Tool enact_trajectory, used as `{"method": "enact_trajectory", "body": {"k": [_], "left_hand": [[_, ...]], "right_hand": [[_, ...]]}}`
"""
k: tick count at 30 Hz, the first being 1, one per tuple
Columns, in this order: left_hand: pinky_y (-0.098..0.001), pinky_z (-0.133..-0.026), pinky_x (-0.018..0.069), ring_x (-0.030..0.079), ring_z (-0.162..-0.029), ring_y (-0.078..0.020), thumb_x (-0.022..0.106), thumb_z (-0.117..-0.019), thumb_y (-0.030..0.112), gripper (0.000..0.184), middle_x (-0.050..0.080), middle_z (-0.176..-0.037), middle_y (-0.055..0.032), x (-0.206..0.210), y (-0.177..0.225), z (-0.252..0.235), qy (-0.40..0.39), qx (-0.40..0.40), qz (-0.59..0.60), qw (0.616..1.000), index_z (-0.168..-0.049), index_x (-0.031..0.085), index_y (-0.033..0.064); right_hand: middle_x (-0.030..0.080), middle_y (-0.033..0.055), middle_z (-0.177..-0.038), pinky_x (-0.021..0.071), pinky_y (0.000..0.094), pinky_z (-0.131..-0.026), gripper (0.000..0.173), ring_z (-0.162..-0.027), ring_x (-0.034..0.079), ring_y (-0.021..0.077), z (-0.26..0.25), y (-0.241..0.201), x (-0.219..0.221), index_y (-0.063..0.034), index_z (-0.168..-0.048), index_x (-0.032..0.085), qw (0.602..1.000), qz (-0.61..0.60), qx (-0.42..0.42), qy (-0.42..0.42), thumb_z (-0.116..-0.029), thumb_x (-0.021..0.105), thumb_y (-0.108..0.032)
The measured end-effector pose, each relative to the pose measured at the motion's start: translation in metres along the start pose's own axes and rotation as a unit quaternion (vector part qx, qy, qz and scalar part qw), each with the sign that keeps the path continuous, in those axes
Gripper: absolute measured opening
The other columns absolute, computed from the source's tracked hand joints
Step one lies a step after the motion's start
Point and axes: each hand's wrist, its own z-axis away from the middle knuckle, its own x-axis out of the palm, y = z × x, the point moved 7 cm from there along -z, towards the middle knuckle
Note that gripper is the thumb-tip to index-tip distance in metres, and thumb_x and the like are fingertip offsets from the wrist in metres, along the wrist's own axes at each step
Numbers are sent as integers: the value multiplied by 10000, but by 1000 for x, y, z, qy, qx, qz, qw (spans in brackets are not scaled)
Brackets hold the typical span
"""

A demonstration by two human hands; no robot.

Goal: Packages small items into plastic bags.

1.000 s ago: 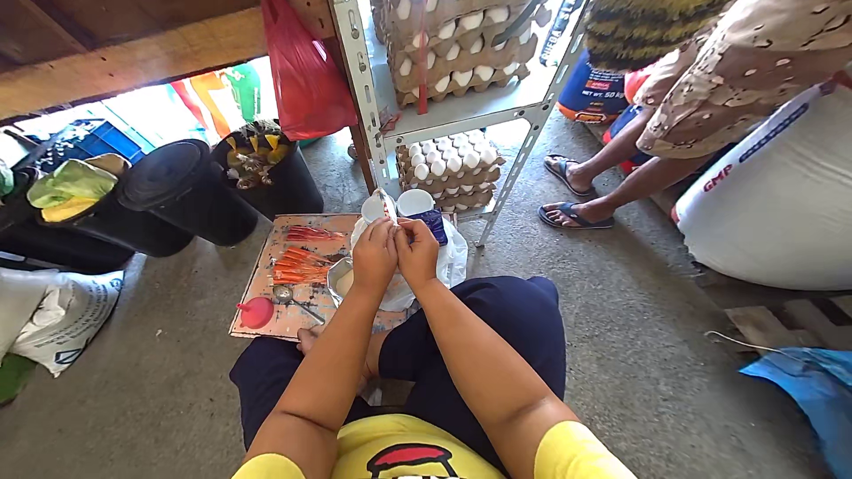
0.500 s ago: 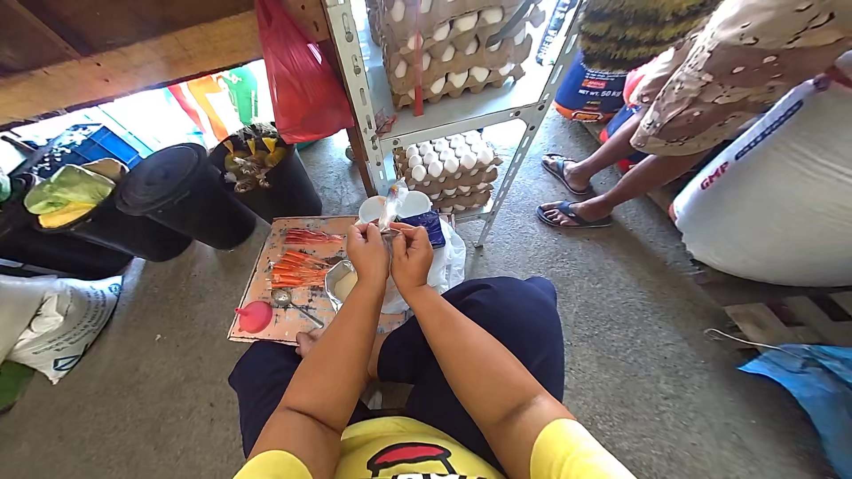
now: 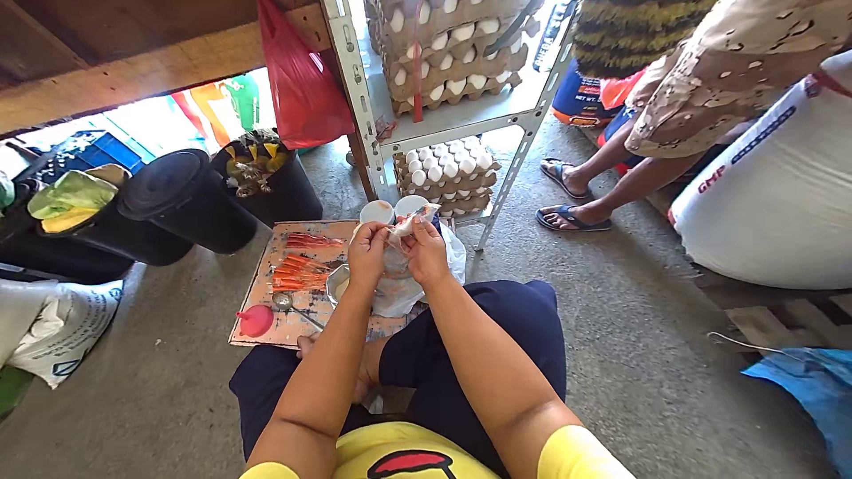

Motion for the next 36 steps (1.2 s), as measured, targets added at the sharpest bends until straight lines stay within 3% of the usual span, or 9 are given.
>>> {"method": "enact_trajectory", "body": {"k": [4, 6, 8, 12, 20, 26, 31, 34, 36], "left_hand": [[-332, -892, 570, 682, -973, -131, 637, -1009, 83, 222, 697, -1170, -99, -2, 5, 7, 10, -5, -15, 1000, -1218, 635, 8], [-336, -931, 555, 650, -1086, -148, 667, -985, 93, 199, 626, -1314, -124, -4, 6, 11, 13, 10, -17, 1000, -1153, 620, -4], [-346, -947, 553, 633, -1169, -180, 694, -966, 122, 150, 578, -1416, -154, -4, 7, 13, 4, 18, -55, 998, -1041, 700, -7], [-397, -1031, 515, 588, -1279, -226, 714, -976, 211, 219, 527, -1497, -165, -2, 10, 15, -15, 19, -147, 989, -1118, 762, 52], [-480, -1104, 457, 543, -1343, -308, 744, -955, 237, 279, 494, -1519, -212, 6, 22, 12, -18, 17, -218, 976, -1150, 758, 37], [-462, -1028, 504, 603, -1255, -280, 740, -963, 233, 220, 533, -1492, -183, 2, 19, 7, -18, -29, -213, 976, -1072, 771, 44], [-443, -1051, 505, 583, -1307, -245, 720, -978, 233, 190, 573, -1459, -152, -3, 17, 7, -30, -54, -201, 978, -1038, 779, 62], [-436, -1046, 506, 604, -1280, -224, 715, -980, 218, 186, 604, -1428, -135, -11, 14, 7, -20, -60, -200, 978, -1034, 776, 52], [-404, -983, 538, 668, -1146, -188, 696, -990, 199, 184, 656, -1355, -115, -19, 14, 6, -10, -71, -206, 976, -1056, 764, 41]], "right_hand": [[692, 41, -1098, 598, 303, -814, 164, -913, 698, 133, 0, 0, -5, -113, -1184, 583, 999, -34, -7, 33, -1098, 498, -225], [685, 41, -1084, 596, 305, -807, 159, -894, 692, 134, -2, -2, -8, -113, -1180, 581, 998, -48, -15, 45, -1094, 509, -227], [690, 55, -1038, 606, 313, -793, 138, -874, 701, 151, -8, -3, -12, -89, -1158, 579, 994, -79, -27, 63, -1091, 510, -188], [692, 79, -991, 615, 327, -773, 112, -858, 711, 172, -11, -7, -13, -55, -1144, 564, 991, -102, -40, 78, -1085, 509, -133], [695, 40, -1009, 616, 303, -797, 111, -874, 714, 134, -4, -5, -8, -92, -1144, 571, 997, -50, -33, 55, -1084, 530, -175], [693, 45, -1045, 612, 323, -814, 143, -899, 711, 152, -4, -2, -6, -108, -1146, 587, 998, -53, -26, 33, -1084, 534, -225], [633, 77, -1306, 570, 325, -906, 401, -1060, 675, 156, -2, -10, -8, -82, -1391, 499, 998, -5, -32, 54, -1120, 412, -364], [644, 57, -1221, 550, 307, -929, 375, -1069, 651, 134, -4, -17, -15, -72, -1356, 526, 994, -11, -56, 90, -1116, 435, -345], [649, 37, -1130, 539, 272, -878, 317, -1009, 636, 99, -7, -23, -20, -64, -1298, 557, 990, -8, -74, 119, -1114, 453, -300]]}}
